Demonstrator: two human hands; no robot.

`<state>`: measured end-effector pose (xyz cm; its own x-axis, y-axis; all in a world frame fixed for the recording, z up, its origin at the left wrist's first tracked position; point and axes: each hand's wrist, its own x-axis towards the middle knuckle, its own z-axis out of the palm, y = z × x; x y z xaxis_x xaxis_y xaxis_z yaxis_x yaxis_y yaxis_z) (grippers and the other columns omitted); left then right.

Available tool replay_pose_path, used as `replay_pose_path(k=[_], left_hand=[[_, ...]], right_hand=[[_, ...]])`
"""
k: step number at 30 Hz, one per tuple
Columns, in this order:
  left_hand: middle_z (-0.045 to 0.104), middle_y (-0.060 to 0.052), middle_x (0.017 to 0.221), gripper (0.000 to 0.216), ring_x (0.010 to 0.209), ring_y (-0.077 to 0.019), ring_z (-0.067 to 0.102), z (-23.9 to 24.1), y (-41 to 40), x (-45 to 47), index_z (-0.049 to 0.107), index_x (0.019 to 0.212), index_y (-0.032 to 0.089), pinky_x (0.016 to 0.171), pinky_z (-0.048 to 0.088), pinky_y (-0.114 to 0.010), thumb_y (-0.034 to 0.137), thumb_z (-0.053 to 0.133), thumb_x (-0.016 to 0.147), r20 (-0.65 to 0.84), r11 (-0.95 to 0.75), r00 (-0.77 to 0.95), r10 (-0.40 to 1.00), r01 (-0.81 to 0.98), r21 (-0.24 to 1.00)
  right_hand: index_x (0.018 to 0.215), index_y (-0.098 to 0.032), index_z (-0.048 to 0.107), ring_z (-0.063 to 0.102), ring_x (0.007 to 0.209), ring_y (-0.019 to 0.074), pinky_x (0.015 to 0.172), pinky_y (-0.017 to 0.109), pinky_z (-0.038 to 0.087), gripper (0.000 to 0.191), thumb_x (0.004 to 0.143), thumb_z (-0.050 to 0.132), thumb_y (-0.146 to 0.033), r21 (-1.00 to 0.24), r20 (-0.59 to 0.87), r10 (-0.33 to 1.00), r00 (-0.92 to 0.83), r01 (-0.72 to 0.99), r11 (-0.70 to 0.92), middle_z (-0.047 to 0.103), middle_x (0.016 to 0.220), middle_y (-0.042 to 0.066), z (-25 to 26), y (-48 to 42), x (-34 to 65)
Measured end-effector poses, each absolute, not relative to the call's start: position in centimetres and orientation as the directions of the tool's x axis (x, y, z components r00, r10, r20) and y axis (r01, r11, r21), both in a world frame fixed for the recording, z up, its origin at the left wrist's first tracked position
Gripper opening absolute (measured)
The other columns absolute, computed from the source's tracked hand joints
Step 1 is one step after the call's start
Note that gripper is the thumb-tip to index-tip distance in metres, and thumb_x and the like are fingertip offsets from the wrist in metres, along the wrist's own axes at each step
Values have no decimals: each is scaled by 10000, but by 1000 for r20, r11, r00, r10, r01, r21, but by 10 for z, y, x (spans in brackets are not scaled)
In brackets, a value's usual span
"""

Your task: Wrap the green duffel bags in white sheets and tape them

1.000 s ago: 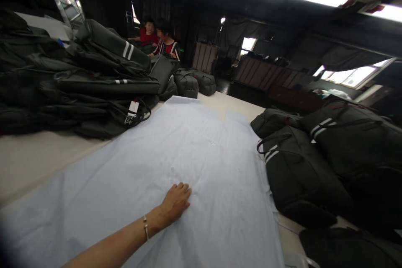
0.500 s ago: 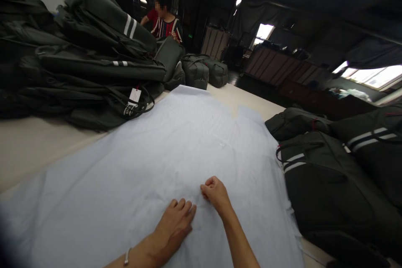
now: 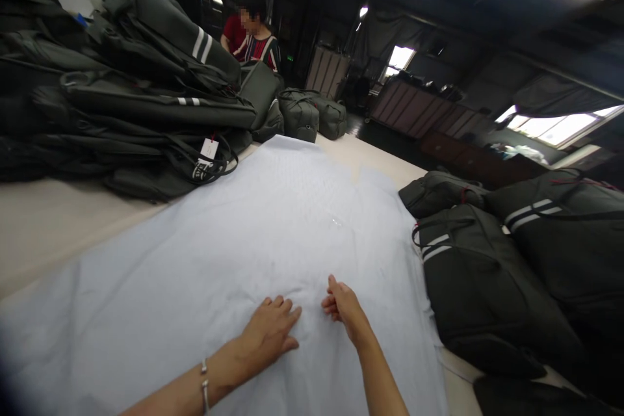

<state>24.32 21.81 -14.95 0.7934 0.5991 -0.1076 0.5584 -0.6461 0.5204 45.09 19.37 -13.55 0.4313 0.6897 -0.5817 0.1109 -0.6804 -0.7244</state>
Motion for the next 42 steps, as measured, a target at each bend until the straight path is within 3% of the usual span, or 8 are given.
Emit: replay_pose_path(k=[3, 7, 13, 21, 27, 31, 34, 42], left_hand=[[657, -75, 1131, 348, 1037, -254, 602, -129, 221, 240, 588, 1202, 209, 909, 476, -391, 271, 641, 864, -65, -573, 761, 645, 538, 618], [704, -17, 964, 178, 877, -167, 642, -99, 217, 245, 665, 988, 201, 796, 491, -265, 196, 586, 829, -52, -155, 636, 770, 266, 952], [720, -7, 813, 130, 746, -164, 650, -81, 202, 256, 688, 875, 182, 669, 486, -246, 234, 646, 764, -123, 135, 594, 795, 26, 991], [687, 23, 733, 124, 673, -130, 620, -94, 206, 254, 638, 762, 205, 659, 455, -234, 149, 544, 822, 74, -202, 487, 870, 216, 955], [605, 12, 679, 156, 641, -144, 553, -127, 242, 246, 539, 730, 194, 673, 398, -293, 105, 499, 851, 511, -822, 655, 557, 348, 450], [607, -12, 744, 218, 691, -165, 524, -140, 287, 250, 559, 806, 195, 724, 379, -335, 141, 416, 961, 446, -978, 871, 207, 184, 96], [608, -19, 768, 251, 718, -169, 517, -151, 309, 261, 570, 813, 207, 766, 381, -337, 108, 396, 965, 374, -989, 916, 145, 120, 88], [653, -55, 815, 187, 789, -192, 593, -170, 297, 265, 614, 800, 181, 722, 450, -303, 79, 499, 906, 182, -956, 961, 209, 161, 246]], right_hand=[[856, -207, 553, 570, 558, 74, 511, 186, 410, 341, 861, 621, -541, -789, -591, 757, 279, -395, -470, 640, 675, -29, -110, 166, 445], [839, -197, 647, 578, 610, 70, 497, 172, 426, 188, 785, 777, -322, -530, -536, 829, 157, -828, -185, 700, 766, -21, -87, 142, 424], [846, -196, 699, 600, 657, 80, 623, 204, 534, 125, 767, 790, -231, -440, -523, 835, 168, -893, -96, 754, 929, 16, -85, 134, 400], [882, -208, 673, 553, 647, 82, 521, 190, 458, 159, 775, 784, -247, -551, -516, 831, 208, -824, -135, 736, 978, 40, -96, 135, 395], [778, -196, 555, 471, 538, 55, 483, 174, 348, 348, 662, 856, -327, -744, -561, 807, 185, -539, -394, 674, 746, -9, -100, 143, 406], [726, -218, 449, 504, 525, 93, 483, 217, 372, 337, 734, 701, -441, -842, -505, 797, 333, 16, -540, 684, 719, 19, -115, 176, 424], [697, -239, 423, 540, 520, 131, 479, 248, 386, 232, 758, 611, -360, -718, -432, 798, 420, 375, -586, 679, 665, 17, -136, 204, 431], [591, -230, 494, 622, 721, 221, 621, 299, 386, 305, 662, 747, -387, -393, -340, 794, 504, 691, -606, 647, 654, 37, -164, 220, 439]])
